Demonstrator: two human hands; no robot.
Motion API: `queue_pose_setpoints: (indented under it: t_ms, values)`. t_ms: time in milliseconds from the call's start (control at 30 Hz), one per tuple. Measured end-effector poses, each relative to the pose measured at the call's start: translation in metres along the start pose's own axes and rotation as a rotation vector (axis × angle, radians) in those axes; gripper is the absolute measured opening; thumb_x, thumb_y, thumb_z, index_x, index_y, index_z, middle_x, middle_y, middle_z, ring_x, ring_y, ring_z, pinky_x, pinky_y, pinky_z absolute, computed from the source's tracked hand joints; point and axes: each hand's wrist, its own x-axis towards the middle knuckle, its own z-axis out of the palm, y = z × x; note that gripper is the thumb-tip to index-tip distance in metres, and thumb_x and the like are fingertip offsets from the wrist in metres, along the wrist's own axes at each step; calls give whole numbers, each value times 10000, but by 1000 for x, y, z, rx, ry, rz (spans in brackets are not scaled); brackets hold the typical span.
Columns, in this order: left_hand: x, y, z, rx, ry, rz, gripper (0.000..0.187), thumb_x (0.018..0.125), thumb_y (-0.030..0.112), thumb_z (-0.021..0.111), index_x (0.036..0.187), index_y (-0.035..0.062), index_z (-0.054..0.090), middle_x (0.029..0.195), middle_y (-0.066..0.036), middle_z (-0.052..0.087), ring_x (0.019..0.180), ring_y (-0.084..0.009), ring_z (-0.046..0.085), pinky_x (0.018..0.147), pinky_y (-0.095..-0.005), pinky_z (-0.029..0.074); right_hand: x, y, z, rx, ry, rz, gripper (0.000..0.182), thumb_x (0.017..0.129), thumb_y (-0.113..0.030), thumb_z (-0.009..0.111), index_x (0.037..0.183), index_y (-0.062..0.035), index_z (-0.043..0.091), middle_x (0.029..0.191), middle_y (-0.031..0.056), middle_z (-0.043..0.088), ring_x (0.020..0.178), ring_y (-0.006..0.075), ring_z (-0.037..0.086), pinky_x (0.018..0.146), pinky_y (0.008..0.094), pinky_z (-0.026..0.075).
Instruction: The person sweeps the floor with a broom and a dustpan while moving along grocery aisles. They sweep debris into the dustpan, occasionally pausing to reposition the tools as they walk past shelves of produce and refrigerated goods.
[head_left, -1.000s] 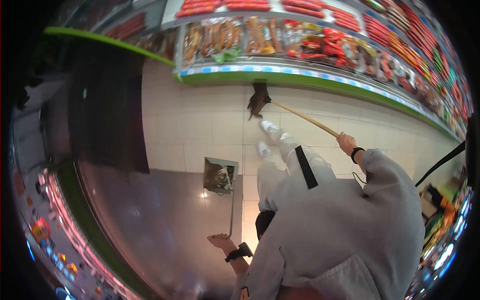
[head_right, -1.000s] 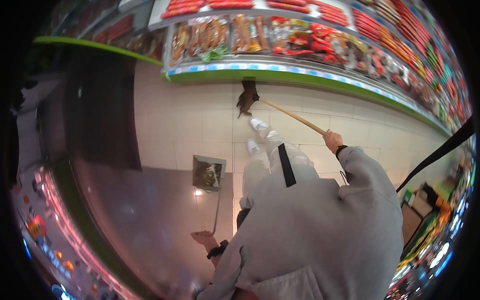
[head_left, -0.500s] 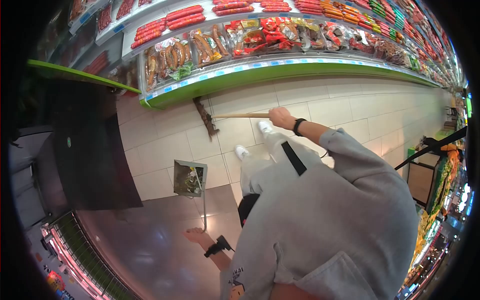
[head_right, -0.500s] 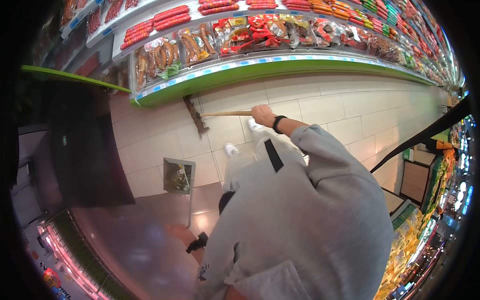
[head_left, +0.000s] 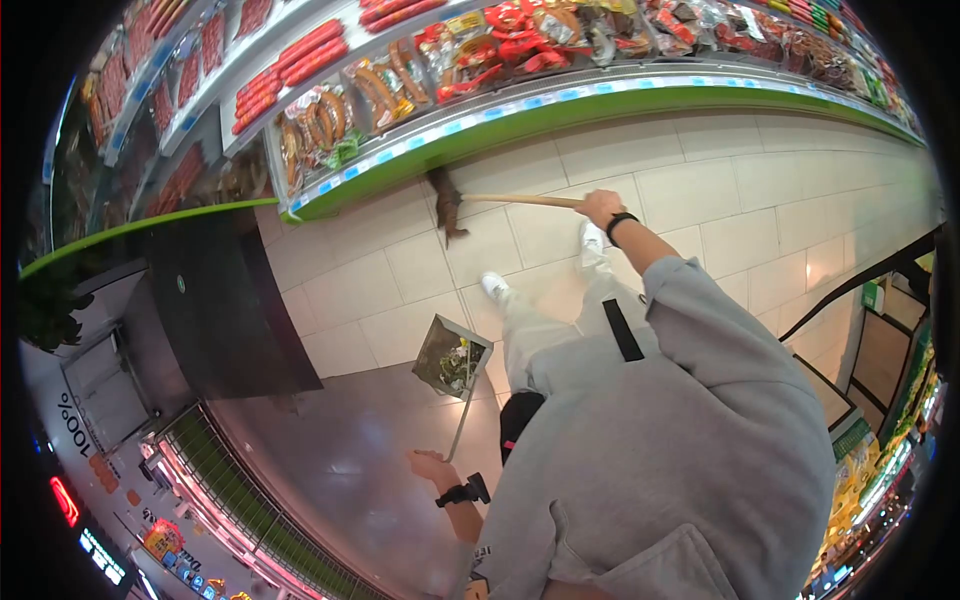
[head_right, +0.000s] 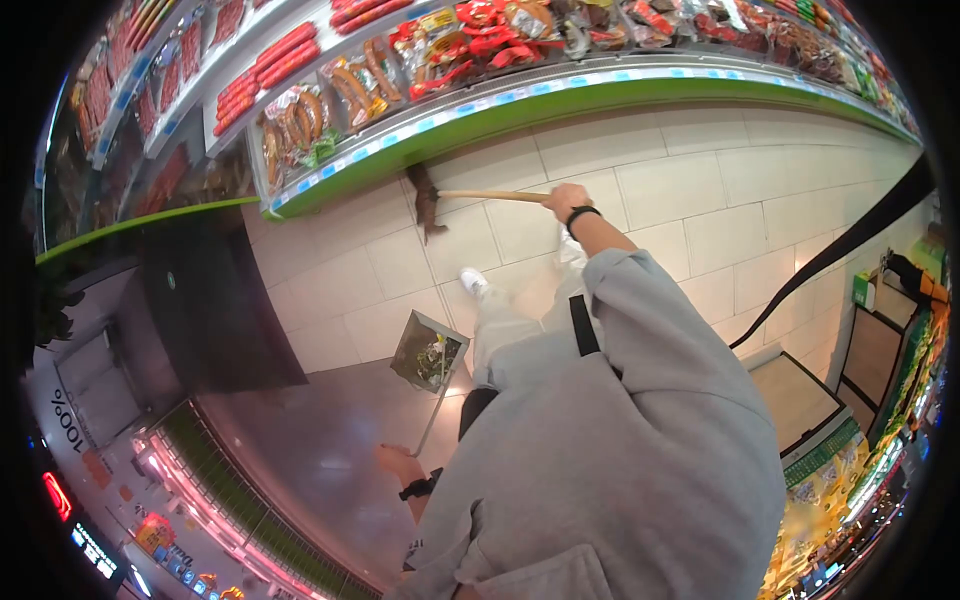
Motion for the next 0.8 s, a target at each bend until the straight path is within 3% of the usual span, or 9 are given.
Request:
queue_pose_setpoints:
  t_ms: [100, 167, 333, 400, 500, 567, 667, 800]
  values:
    - [-14, -36, 8, 70, -9, 121, 285, 815, 235, 395, 576, 142, 271, 474, 4, 236, 389, -139, 226, 397, -294, 215, -37, 125, 6, 35, 19, 147, 489, 802, -526, 493, 905, -74, 649, 877, 125, 644, 848, 264, 625, 718, 371, 501]
    - [4, -64, 10, -9, -62, -34, 266, 806, 237, 407, 592, 153, 272, 485, 1, 243, 399, -144, 233, 411, -285, 222, -68, 206, 12, 31, 4, 263, 485, 803, -528, 495, 917, -80, 645, 882, 118, 646, 852, 266, 625, 724, 374, 501]
    - [-24, -52, 77, 77, 78, -42, 273, 801, 261, 430, 602, 170, 267, 504, 10, 242, 420, -138, 248, 422, -289, 211, -140, 329, 3, 16, -64, 507, 481, 813, -525, 487, 919, -83, 643, 881, 118, 645, 841, 264, 630, 694, 372, 510]
    - [-34, -47, 105, 89, 102, -50, 275, 800, 268, 435, 605, 174, 266, 509, 12, 242, 425, -137, 251, 425, -291, 208, -158, 340, 0, -23, 11, 505, 465, 820, -506, 484, 870, -76, 655, 823, 116, 648, 782, 263, 638, 643, 374, 516]
    - [-37, -50, 136, 112, -168, 7, 293, 800, 271, 447, 596, 164, 266, 514, 11, 249, 426, -132, 250, 420, -301, 202, -184, 332, 2, -33, 287, 361, 457, 808, -456, 514, 700, -32, 647, 661, 161, 618, 621, 315, 615, 559, 400, 497]
    - [-16, -65, 155, 156, -267, 31, 319, 798, 259, 449, 574, 154, 248, 499, 9, 249, 413, -125, 234, 404, -297, 189, -202, 315, -8, -45, 247, 341, 473, 807, -465, 506, 691, -26, 642, 650, 165, 613, 615, 318, 613, 550, 405, 494]
    - [-54, -47, 189, 162, -404, 62, 307, 830, 262, 397, 586, 148, 248, 486, 9, 256, 413, -128, 259, 398, -301, 196, -211, 292, -14, -35, 168, 331, 494, 825, -487, 474, 724, -38, 654, 660, 129, 624, 637, 290, 624, 560, 384, 498]
    - [-87, -27, 222, 107, -417, 65, 330, 791, 216, 430, 544, 143, 225, 454, 24, 218, 386, -100, 195, 377, -273, 156, -190, 258, -22, -106, 186, 173, 452, 818, -477, 495, 699, -75, 663, 615, 92, 620, 602, 247, 626, 528, 354, 494]
